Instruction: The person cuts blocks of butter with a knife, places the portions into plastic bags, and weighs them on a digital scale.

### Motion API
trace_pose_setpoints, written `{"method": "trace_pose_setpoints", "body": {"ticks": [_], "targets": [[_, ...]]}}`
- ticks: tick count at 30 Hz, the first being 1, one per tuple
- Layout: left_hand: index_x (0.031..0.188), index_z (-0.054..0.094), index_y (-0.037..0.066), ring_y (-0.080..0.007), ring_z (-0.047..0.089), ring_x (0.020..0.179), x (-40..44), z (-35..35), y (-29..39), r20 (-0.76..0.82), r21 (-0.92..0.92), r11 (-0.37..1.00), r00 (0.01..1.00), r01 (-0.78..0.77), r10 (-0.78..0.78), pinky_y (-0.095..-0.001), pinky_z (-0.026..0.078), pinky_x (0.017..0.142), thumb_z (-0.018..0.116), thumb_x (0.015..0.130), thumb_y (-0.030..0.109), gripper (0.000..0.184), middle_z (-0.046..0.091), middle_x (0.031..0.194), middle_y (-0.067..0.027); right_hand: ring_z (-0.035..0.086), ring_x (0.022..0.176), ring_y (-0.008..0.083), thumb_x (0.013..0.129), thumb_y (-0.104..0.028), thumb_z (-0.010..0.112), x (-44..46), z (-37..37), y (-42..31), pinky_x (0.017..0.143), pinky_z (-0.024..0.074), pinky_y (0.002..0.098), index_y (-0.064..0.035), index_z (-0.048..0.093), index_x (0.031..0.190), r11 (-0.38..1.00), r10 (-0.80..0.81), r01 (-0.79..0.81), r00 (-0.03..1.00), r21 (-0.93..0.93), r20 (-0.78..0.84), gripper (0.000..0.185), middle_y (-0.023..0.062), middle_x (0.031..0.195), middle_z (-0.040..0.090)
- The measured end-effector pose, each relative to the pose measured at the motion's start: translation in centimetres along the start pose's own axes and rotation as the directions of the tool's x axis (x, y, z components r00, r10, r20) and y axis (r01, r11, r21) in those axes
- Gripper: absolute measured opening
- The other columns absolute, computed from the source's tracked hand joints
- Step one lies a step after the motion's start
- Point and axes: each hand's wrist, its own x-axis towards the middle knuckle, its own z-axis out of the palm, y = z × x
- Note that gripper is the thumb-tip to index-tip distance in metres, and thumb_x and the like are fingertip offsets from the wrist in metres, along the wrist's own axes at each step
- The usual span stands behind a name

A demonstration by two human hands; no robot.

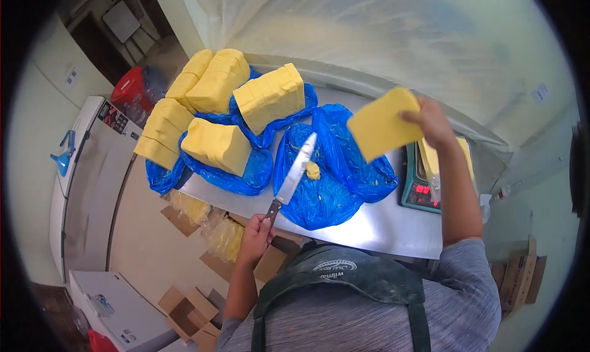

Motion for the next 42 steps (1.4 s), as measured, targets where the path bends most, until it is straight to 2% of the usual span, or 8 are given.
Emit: {"method": "trace_pose_setpoints", "body": {"ticks": [6, 10, 14, 16, 18, 21, 27, 42], "targets": [[0.112, 0.039, 0.006, -0.0083, 0.049, 0.063, 0.0, 0.6, 0.3, 0.123, -0.081, 0.996, 0.992, -0.023, 0.032, -0.0231, 0.044, 0.059, 0.052, 0.104, 0.027, 0.026, 0.058, 0.086, -0.0039, 0.070, 0.080, 0.0262, 0.072, -0.016, 0.074, -5.1, 7.5, 1.7, 0.077, 0.0536, 0.0372, 0.0027, 0.071, 0.098, 0.954, 0.039, 0.017, 0.983, -0.300, 0.180, 0.032, 0.0167, 0.087, 0.072], [0.119, 0.040, 0.006, -0.0094, 0.050, 0.065, 0.8, 1.2, -0.4, 0.187, -0.068, 0.993, 0.976, -0.098, 0.109, -0.0239, 0.044, 0.057, 0.051, 0.104, 0.026, 0.027, 0.057, 0.090, -0.0057, 0.068, 0.096, 0.0388, 0.075, -0.014, 0.069, -4.3, 12.1, 7.1, 0.087, 0.0533, 0.0426, -0.0010, 0.064, 0.117, 0.820, -0.224, 0.326, 0.939, -0.471, 0.260, 0.045, 0.0217, 0.104, 0.070], [0.124, 0.050, 0.004, -0.0094, 0.053, 0.069, -0.3, 4.6, 2.4, 0.057, 0.282, 0.924, 0.966, -0.259, 0.253, -0.0259, 0.045, 0.061, 0.051, 0.104, 0.023, 0.029, 0.058, 0.084, -0.0033, 0.066, 0.100, 0.0403, 0.079, -0.016, 0.069, -6.3, 14.7, 10.0, 0.088, 0.0530, 0.0437, -0.0024, 0.059, 0.124, 0.865, -0.239, 0.336, 0.929, -0.372, 0.284, 0.049, 0.0229, 0.108, 0.068], [0.124, 0.054, 0.003, -0.0097, 0.054, 0.071, -0.8, 6.5, 3.3, 0.044, 0.458, 0.831, 0.942, -0.315, 0.333, -0.0272, 0.046, 0.062, 0.051, 0.103, 0.023, 0.029, 0.059, 0.082, -0.0032, 0.066, 0.099, 0.0425, 0.084, -0.022, 0.070, -7.7, 14.8, 10.8, 0.087, 0.0528, 0.0464, -0.0042, 0.057, 0.127, 0.895, -0.228, 0.242, 0.970, -0.375, 0.081, 0.048, 0.0235, 0.107, 0.068], [0.119, 0.056, 0.001, -0.0301, 0.067, 0.082, -1.4, 8.6, 4.0, 0.058, 0.571, 0.747, 0.924, -0.340, 0.377, -0.0402, 0.050, 0.071, 0.053, 0.100, 0.025, 0.030, 0.065, 0.096, -0.0159, 0.065, 0.096, 0.0448, 0.088, -0.027, 0.069, -8.4, 14.6, 11.5, 0.084, 0.0523, 0.0504, -0.0028, 0.055, 0.125, 0.890, -0.194, 0.196, 0.980, -0.412, 0.048, 0.046, 0.0252, 0.104, 0.068], [0.120, 0.055, 0.002, -0.0418, 0.064, 0.091, -2.0, 11.4, 5.2, 0.060, 0.734, 0.613, 0.926, -0.293, 0.372, -0.0473, 0.050, 0.076, 0.053, 0.099, 0.023, 0.030, 0.065, 0.104, -0.0206, 0.066, 0.093, 0.0456, 0.090, -0.029, 0.068, -8.4, 14.0, 12.2, 0.080, 0.0519, 0.0529, -0.0008, 0.054, 0.122, 0.846, -0.252, 0.247, 0.966, -0.473, 0.055, 0.045, 0.0264, 0.100, 0.068], [0.121, 0.053, 0.004, -0.0448, 0.062, 0.093, -0.8, 13.0, 4.8, 0.061, 0.843, 0.466, 0.908, -0.270, 0.415, -0.0525, 0.050, 0.078, 0.051, 0.098, 0.021, 0.028, 0.064, 0.108, -0.0221, 0.066, 0.085, 0.0459, 0.091, -0.031, 0.067, -7.8, 13.9, 11.6, 0.074, 0.0524, 0.0531, 0.0019, 0.055, 0.108, 0.813, -0.245, 0.276, 0.961, -0.513, 0.128, 0.038, 0.0278, 0.090, 0.068], [0.102, 0.047, -0.002, -0.0479, 0.065, 0.083, 0.7, 13.7, 7.3, 0.026, 0.939, 0.342, 0.999, -0.033, 0.022, -0.0592, 0.049, 0.075, 0.040, 0.102, 0.026, 0.029, 0.066, 0.085, -0.0292, 0.069, 0.080, 0.0422, 0.091, -0.034, 0.065, -7.2, 13.9, 10.5, 0.072, 0.0553, 0.0505, 0.0029, 0.056, 0.099, 0.701, -0.103, 0.240, 0.966, -0.672, 0.237, 0.039, 0.0260, 0.085, 0.069]]}}
